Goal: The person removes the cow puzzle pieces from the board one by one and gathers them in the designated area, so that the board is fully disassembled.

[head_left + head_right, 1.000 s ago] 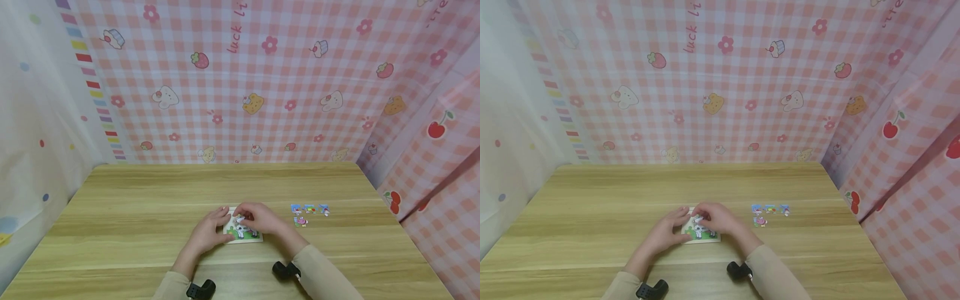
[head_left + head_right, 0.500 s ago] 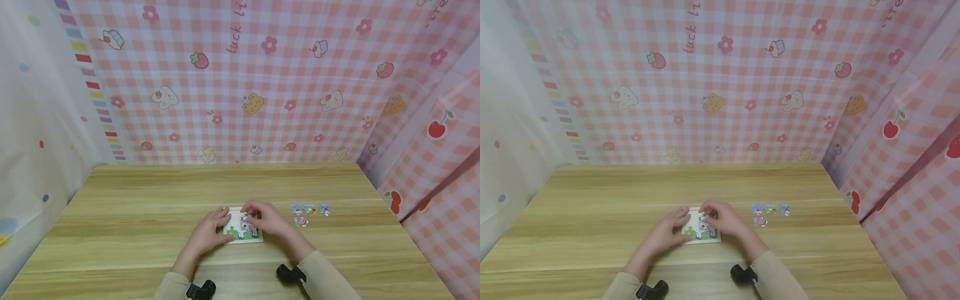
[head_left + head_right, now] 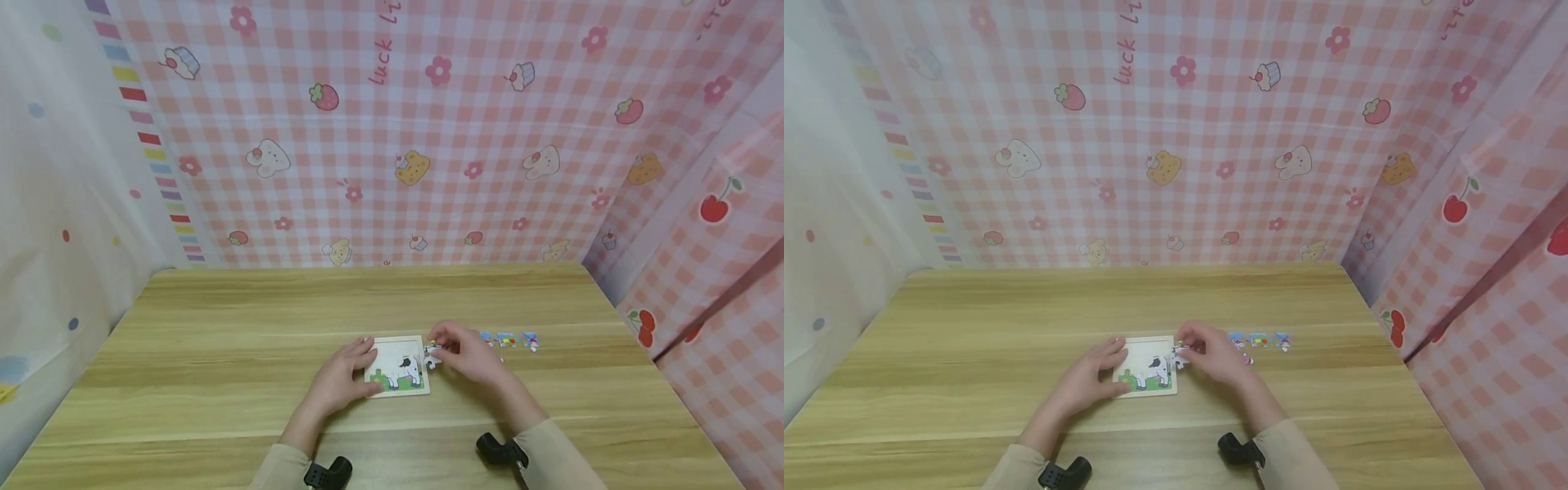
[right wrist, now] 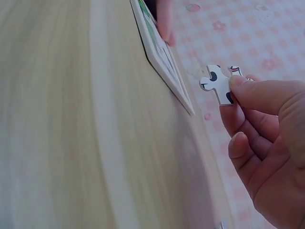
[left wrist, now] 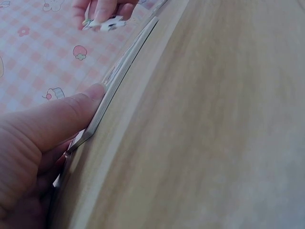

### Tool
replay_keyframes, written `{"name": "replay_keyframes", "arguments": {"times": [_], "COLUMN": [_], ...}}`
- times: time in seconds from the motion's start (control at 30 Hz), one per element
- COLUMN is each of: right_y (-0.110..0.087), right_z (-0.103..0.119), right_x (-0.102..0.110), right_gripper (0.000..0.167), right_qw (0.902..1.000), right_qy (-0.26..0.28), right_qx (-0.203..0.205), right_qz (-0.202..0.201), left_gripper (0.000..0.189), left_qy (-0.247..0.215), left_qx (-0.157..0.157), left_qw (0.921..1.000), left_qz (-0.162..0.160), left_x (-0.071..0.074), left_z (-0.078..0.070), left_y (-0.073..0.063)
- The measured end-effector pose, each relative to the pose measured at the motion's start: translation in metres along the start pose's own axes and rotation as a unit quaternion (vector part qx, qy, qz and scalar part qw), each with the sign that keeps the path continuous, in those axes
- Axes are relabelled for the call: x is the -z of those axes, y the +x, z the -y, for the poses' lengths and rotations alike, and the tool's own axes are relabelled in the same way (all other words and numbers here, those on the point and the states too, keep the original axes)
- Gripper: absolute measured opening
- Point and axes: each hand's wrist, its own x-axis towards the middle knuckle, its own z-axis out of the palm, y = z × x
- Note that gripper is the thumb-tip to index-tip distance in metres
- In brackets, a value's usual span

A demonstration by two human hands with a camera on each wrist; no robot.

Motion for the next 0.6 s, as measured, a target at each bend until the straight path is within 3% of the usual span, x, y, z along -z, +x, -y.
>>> {"name": "replay_keyframes", "arguments": {"times": [0.6], "right_y": [-0.043], "right_z": [-0.033], "right_x": [0.043], "right_gripper": [0.015], "right_qw": [0.9975], "right_qy": [0.043], "right_qx": [-0.016], "right_qz": [-0.055], "left_gripper": [0.067], "left_qy": [0.004], "left_qx": [-0.004], "left_qw": [1.0], "left_qz": [0.001], "left_x": [0.001], "left_z": [-0.001], "left_y": [0.0]}}
